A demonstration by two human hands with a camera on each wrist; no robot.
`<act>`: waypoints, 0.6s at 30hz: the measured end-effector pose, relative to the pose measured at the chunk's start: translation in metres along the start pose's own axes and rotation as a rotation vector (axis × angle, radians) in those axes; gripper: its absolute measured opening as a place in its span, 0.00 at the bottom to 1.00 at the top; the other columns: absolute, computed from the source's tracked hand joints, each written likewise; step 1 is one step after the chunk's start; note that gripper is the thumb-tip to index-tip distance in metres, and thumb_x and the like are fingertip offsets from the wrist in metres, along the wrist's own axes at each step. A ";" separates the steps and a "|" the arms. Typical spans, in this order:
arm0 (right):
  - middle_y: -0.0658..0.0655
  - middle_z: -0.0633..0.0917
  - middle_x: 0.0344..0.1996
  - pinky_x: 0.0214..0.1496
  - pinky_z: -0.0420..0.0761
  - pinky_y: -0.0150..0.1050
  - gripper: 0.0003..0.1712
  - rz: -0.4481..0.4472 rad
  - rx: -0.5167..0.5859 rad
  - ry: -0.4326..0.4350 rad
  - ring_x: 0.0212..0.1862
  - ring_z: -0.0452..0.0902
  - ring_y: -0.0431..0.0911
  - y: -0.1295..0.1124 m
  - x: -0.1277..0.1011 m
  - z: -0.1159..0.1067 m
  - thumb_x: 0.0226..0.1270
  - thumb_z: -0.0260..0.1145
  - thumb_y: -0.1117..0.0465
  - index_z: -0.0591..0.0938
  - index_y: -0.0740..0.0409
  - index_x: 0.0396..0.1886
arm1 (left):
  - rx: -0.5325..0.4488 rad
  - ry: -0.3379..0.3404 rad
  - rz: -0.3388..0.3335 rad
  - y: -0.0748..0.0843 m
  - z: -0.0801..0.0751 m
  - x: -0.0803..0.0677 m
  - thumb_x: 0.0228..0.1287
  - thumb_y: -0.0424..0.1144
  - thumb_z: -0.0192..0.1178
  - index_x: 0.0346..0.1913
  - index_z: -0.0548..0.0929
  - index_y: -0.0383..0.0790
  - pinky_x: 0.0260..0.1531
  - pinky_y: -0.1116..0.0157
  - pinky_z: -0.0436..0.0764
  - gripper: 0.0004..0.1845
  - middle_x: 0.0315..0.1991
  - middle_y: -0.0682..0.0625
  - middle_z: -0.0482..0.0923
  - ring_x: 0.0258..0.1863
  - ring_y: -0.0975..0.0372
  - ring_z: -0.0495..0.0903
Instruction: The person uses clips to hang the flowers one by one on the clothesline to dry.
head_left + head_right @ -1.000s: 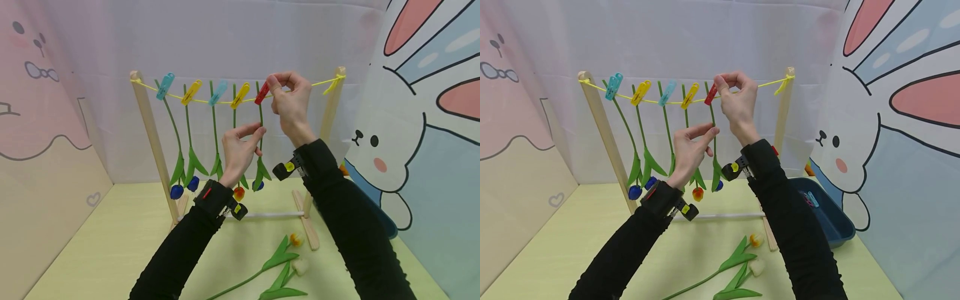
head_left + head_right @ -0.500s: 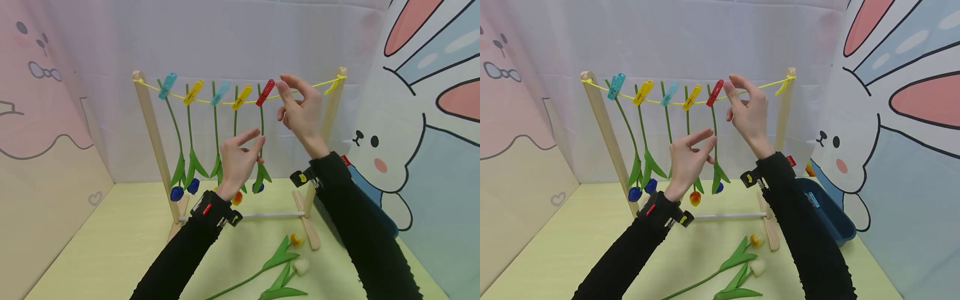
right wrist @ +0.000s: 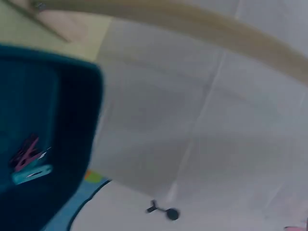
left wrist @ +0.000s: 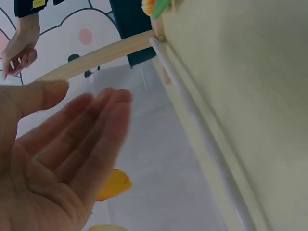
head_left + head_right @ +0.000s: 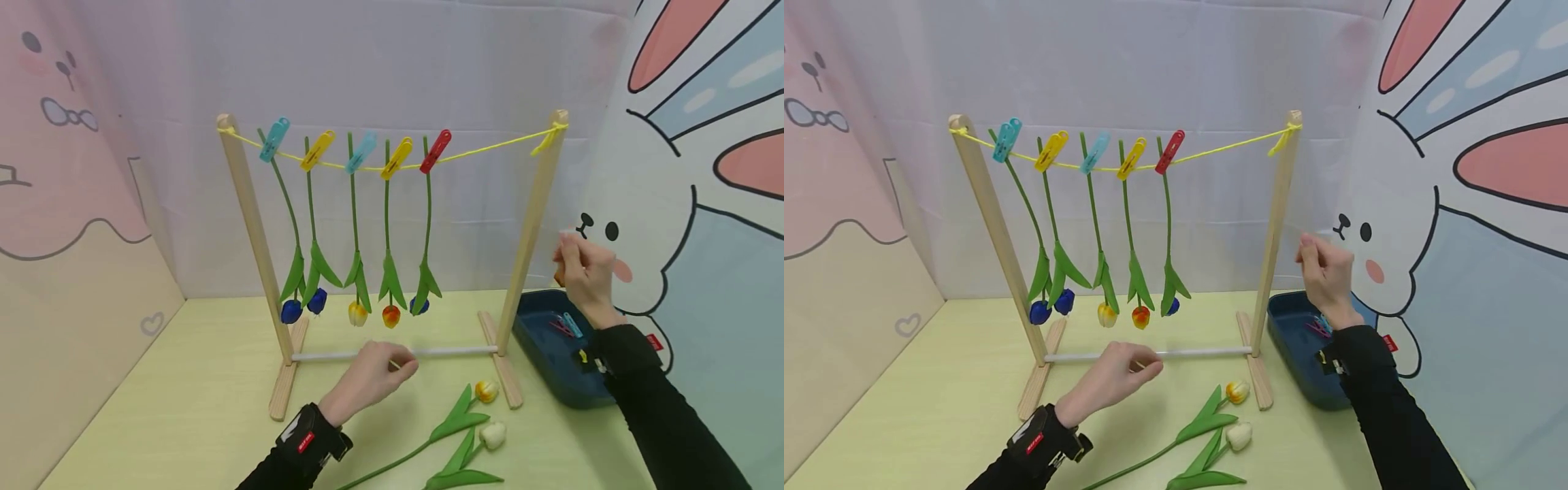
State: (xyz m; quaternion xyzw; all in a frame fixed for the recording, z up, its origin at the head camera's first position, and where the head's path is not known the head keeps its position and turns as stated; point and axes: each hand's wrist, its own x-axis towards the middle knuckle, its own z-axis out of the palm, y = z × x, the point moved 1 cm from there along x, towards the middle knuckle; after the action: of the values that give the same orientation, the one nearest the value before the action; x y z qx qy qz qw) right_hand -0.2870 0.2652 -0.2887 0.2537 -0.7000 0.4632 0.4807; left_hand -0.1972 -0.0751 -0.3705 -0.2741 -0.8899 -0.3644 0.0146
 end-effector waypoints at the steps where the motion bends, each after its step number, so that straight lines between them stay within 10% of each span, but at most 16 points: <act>1: 0.34 0.71 0.12 0.18 0.57 0.23 0.25 0.029 -0.049 -0.011 0.15 0.60 0.27 0.011 -0.005 -0.008 0.75 0.55 0.68 0.75 0.69 0.13 | 0.026 -0.053 -0.017 -0.007 0.003 -0.004 0.71 0.39 0.61 0.45 0.89 0.38 0.39 0.70 0.84 0.10 0.40 0.48 0.90 0.37 0.61 0.88; 5: 0.40 0.68 0.12 0.19 0.54 0.31 0.25 0.200 -0.301 -0.245 0.16 0.58 0.33 0.047 -0.020 -0.032 0.75 0.56 0.65 0.73 0.62 0.13 | 0.048 -0.231 -0.109 -0.025 0.011 -0.016 0.69 0.43 0.64 0.51 0.86 0.33 0.49 0.58 0.84 0.17 0.48 0.42 0.88 0.50 0.51 0.85; 12: 0.58 0.81 0.23 0.26 0.72 0.37 0.16 0.529 -0.467 -1.073 0.20 0.70 0.43 0.082 -0.037 -0.041 0.75 0.56 0.60 0.82 0.72 0.42 | 0.121 -0.371 -0.266 -0.033 0.018 -0.028 0.67 0.50 0.64 0.62 0.79 0.38 0.60 0.44 0.77 0.26 0.60 0.39 0.81 0.62 0.43 0.77; 18: 0.73 0.83 0.42 0.40 0.81 0.47 0.20 0.609 -0.451 -1.277 0.34 0.78 0.51 0.094 -0.043 -0.033 0.74 0.55 0.65 0.77 0.81 0.53 | 0.128 -0.378 -0.286 -0.036 0.021 -0.030 0.69 0.51 0.63 0.64 0.78 0.41 0.63 0.41 0.75 0.27 0.64 0.41 0.79 0.65 0.42 0.74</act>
State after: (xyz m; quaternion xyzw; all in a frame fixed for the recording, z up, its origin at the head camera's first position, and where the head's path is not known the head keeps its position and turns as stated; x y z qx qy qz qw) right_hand -0.3299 0.3320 -0.3621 0.1635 -0.9607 0.1834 -0.1294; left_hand -0.1855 -0.0965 -0.4159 -0.2070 -0.9279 -0.2478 -0.1866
